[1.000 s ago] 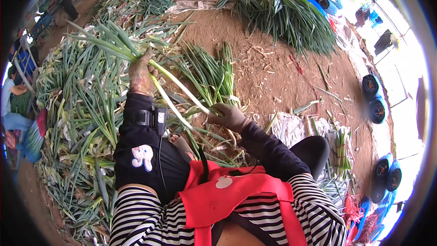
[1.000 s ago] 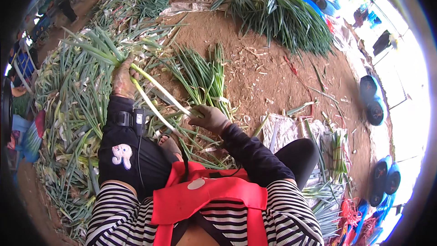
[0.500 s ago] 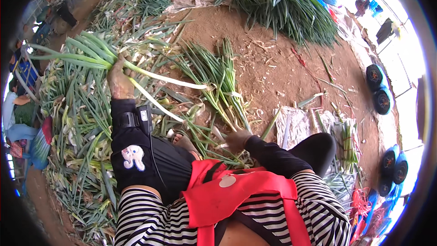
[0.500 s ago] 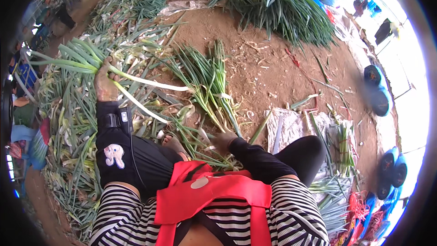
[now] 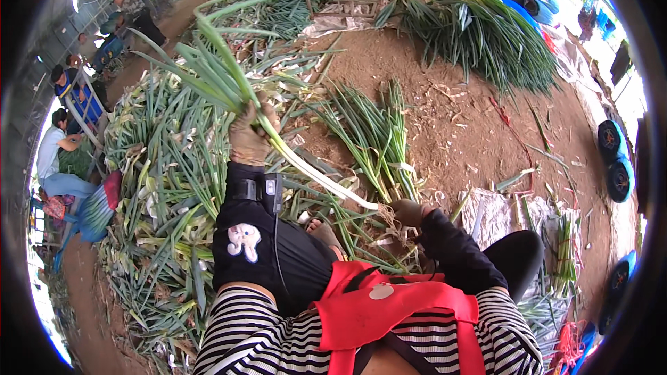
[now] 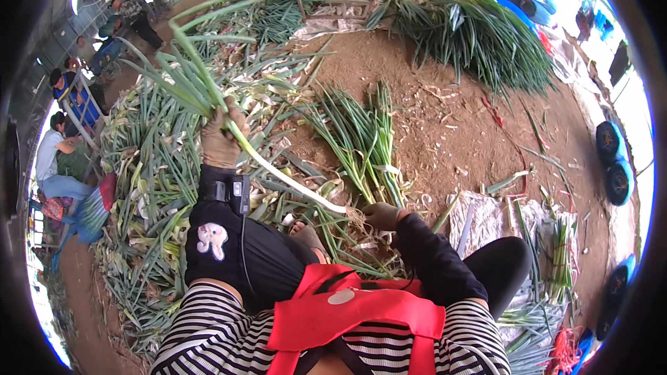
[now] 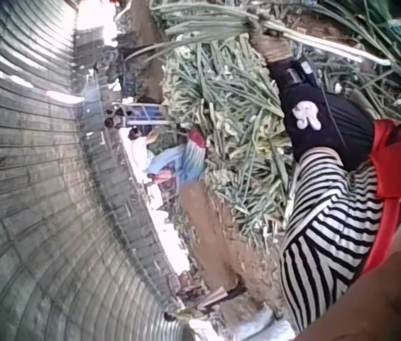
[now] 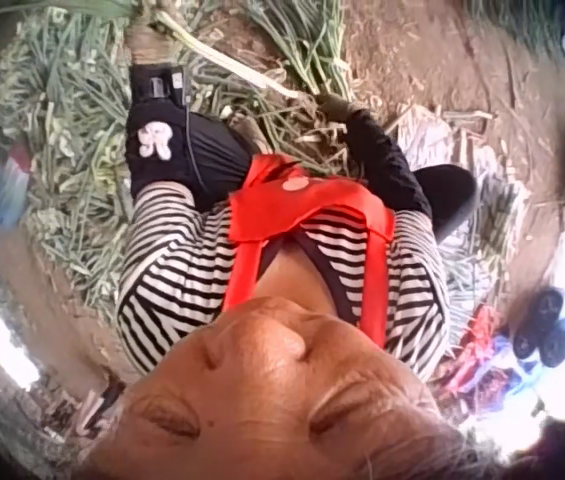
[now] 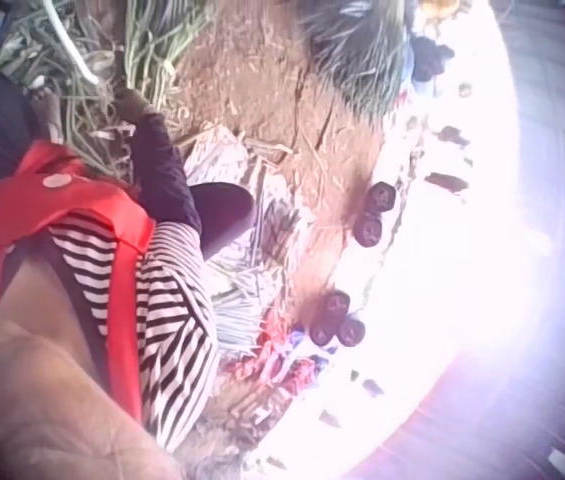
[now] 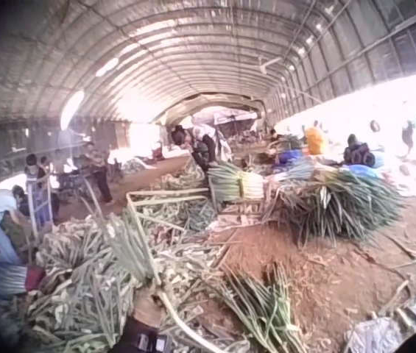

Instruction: Sorting and cleaning green onions in an agricultural processing shed.

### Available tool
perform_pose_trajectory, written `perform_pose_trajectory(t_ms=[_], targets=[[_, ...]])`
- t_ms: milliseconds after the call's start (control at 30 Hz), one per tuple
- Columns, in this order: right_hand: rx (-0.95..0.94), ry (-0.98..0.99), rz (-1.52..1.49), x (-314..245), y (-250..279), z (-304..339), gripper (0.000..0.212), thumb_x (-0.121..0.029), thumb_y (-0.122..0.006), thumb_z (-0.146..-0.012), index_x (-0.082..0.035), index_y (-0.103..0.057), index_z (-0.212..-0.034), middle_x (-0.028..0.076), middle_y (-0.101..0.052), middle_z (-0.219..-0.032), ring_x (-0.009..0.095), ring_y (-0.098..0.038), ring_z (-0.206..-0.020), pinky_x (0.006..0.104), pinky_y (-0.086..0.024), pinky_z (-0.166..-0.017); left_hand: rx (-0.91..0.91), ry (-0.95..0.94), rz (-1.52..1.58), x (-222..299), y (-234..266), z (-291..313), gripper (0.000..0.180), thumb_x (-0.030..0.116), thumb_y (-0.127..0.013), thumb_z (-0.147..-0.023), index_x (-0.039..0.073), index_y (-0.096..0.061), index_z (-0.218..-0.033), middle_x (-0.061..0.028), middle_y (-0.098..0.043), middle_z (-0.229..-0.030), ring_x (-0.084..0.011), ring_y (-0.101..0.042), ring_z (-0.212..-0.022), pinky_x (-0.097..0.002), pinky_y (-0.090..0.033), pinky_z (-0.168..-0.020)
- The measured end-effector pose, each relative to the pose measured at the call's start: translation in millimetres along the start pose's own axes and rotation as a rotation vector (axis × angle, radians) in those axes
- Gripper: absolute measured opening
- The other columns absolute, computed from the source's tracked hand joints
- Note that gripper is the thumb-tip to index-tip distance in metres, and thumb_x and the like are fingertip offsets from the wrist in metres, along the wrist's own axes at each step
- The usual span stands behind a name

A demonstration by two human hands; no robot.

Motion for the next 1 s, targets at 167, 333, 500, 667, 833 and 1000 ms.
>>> perform_pose_trajectory(t_ms=[167,333,500,667,833,1000], targets=[[0.165,-0.178,-0.564,-43.6,9.7,-3.8,0.037,-0.034,-0.048,-0.095,-0.002,-0.061,-0.108,0.005,-0.064,-0.082,0.015,-0.059,-0.072,0.0263,-0.048,-0.066,0.032,0.047,-0.009,-8.3,2.5,5.7,0.032,0.025,-0.06,-0.089,0.002,-0.059,-0.111,-0.0085,-0.066,-0.084,-0.0099,-0.049,-0.05,-0.0252,-0.042,-0.047],[0.057,0.56,-0.274,-104.1,1.9,0.6,0.051,-0.045,-0.048,-0.093,-0.002,-0.053,-0.121,0.003,-0.059,-0.091,0.009,-0.056,-0.085,0.0269,-0.047,-0.076,0.107,-0.008,-0.064,-14.9,13.7,-2.4,0.03,0.023,-0.061,-0.088,0.004,-0.058,-0.111,-0.0076,-0.066,-0.094,-0.0167,-0.063,-0.076,-0.0328,-0.055,-0.06],[0.0,0.092,-0.945,-81.3,-26.7,-9.7,0.038,-0.033,-0.054,-0.094,-0.004,-0.055,-0.118,0.005,-0.063,-0.094,0.015,-0.06,-0.079,0.0311,-0.05,-0.07,0.209,0.112,0.069,-32.2,-3.5,-6.1,0.027,0.017,-0.063,-0.086,0.005,-0.058,-0.109,-0.0075,-0.065,-0.104,-0.0218,-0.065,-0.089,-0.0397,-0.056,-0.075],[-0.462,-0.285,0.04,7.1,-80.0,0.6,0.061,-0.057,-0.05,-0.085,-0.001,-0.064,-0.104,0.013,-0.066,-0.096,0.025,-0.062,-0.091,0.0411,-0.047,-0.082,0.117,0.135,0.046,-21.8,24.1,4.3,0.023,0.014,-0.063,-0.086,0.006,-0.06,-0.107,-0.0046,-0.063,-0.086,-0.0127,-0.058,-0.072,-0.0288,-0.05,-0.061],[-0.478,-0.787,0.407,226.4,-82.3,75.6,0.04,-0.037,-0.06,-0.078,-0.008,-0.068,-0.104,0.015,-0.067,-0.099,0.031,-0.064,-0.092,0.0413,-0.05,-0.077,0.126,0.274,-0.017,-24.6,3.7,3.4,0.042,0.01,-0.062,-0.086,-0.001,-0.046,-0.124,0.0029,-0.041,-0.077,-0.0085,-0.04,-0.065,-0.0245,-0.04,-0.063],[0.092,-0.667,0.342,160.6,-22.1,36.2,0.036,-0.034,-0.058,-0.08,-0.008,-0.065,-0.104,0.017,-0.065,-0.099,0.035,-0.062,-0.093,0.0429,-0.048,-0.08,0.51,0.195,-0.358,-12.5,36.0,26.5,0.025,0.014,-0.063,-0.088,0.003,-0.054,-0.108,0.0026,-0.048,-0.078,-0.0051,-0.039,-0.058,-0.0184,-0.036,-0.05]])
Point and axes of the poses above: each hand's wrist, its own z-axis away from the middle knuckle, its own y-axis out of the back of the hand, x = y × z, the point moved 8 cm from there along -z, towards the middle knuckle
